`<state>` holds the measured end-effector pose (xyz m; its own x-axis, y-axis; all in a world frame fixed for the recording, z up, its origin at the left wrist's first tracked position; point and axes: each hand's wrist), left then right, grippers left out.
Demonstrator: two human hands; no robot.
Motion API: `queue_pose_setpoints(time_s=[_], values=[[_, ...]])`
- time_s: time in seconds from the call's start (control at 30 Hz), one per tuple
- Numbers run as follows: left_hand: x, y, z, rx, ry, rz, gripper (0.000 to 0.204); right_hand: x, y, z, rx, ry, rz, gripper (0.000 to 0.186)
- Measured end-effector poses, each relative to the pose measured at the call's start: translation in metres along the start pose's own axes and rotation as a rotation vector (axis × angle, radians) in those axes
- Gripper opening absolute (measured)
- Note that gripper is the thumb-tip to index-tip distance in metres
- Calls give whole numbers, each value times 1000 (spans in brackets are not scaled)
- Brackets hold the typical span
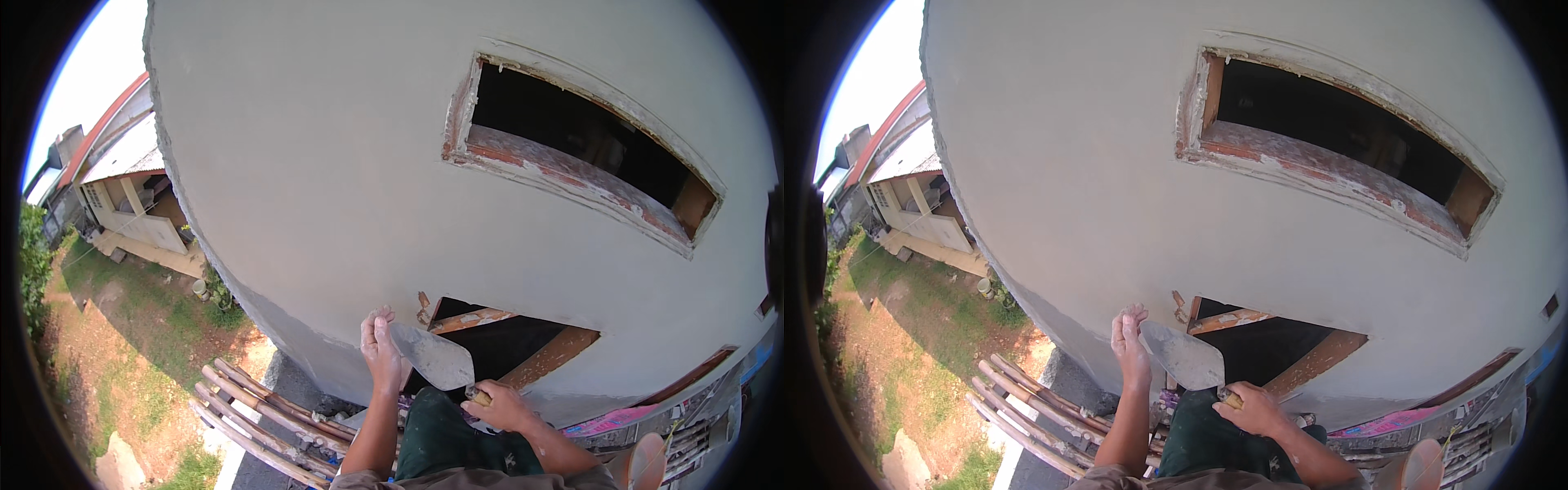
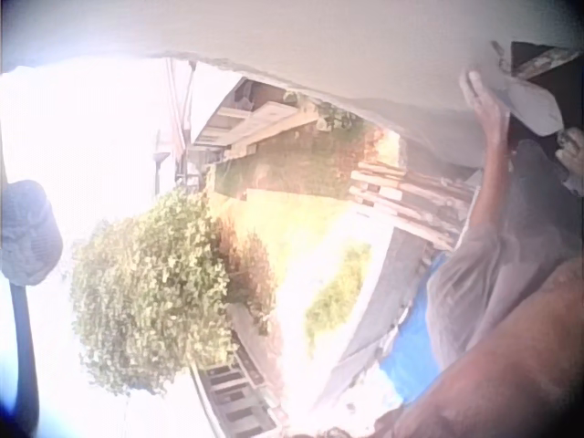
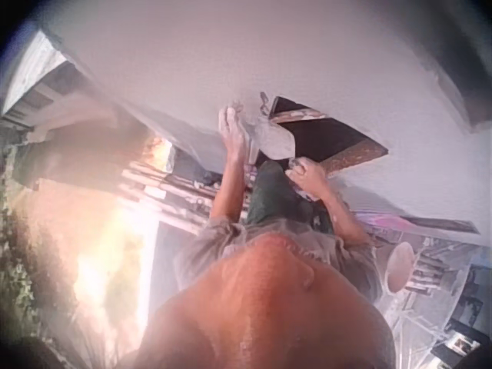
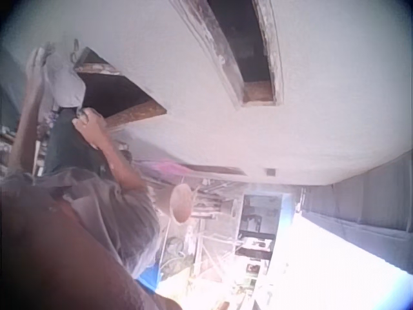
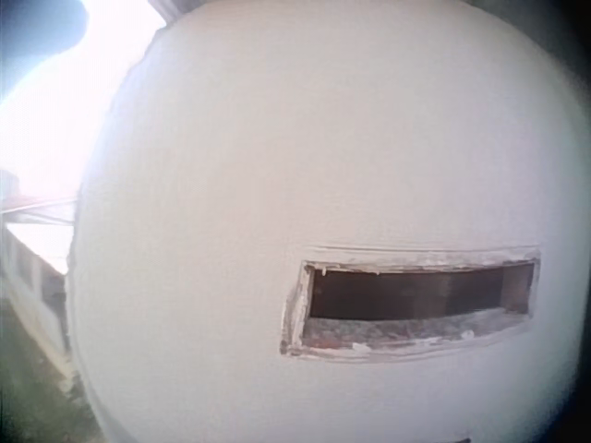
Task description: The person applies plaster to a wall around a window opening using a trowel and hawk, then smooths the surface with a sanding block. The person repeatedly scoops plaster, spreads it, and sands the area to create a smooth finish.
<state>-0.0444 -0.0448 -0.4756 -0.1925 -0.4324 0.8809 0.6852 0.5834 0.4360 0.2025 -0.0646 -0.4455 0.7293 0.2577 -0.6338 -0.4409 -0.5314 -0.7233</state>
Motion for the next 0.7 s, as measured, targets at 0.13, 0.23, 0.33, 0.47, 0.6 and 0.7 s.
queue_pose_setpoints(time_s=[0.13,0.23,0.33,0.47,0.6,0.7], values=[[20,-6,8,28,24,48,38,-12,16,11,171,-151,11,48],[44,2,14,-59,181,93,37,-27,6,13,352,-372,129,41],[71,23,23,-178,297,142,35,-44,-36,10,363,-433,304,35],[88,43,34,-229,485,240,34,-53,-86,-1,751,-534,240,36],[45,-9,21,-131,298,347,33,-7,-82,-19,854,-425,262,24],[1,-110,-6,144,143,299,34,57,-60,-46,653,-108,272,29]])
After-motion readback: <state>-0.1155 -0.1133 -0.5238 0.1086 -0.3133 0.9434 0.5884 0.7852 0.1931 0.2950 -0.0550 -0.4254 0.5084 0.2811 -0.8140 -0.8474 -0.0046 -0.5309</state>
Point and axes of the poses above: each hand's wrist, its own z-axis towards the middle knuckle, its own y-axis out of the palm, x = y × z, and after that the axes turned 3 degrees about -x, right-handed
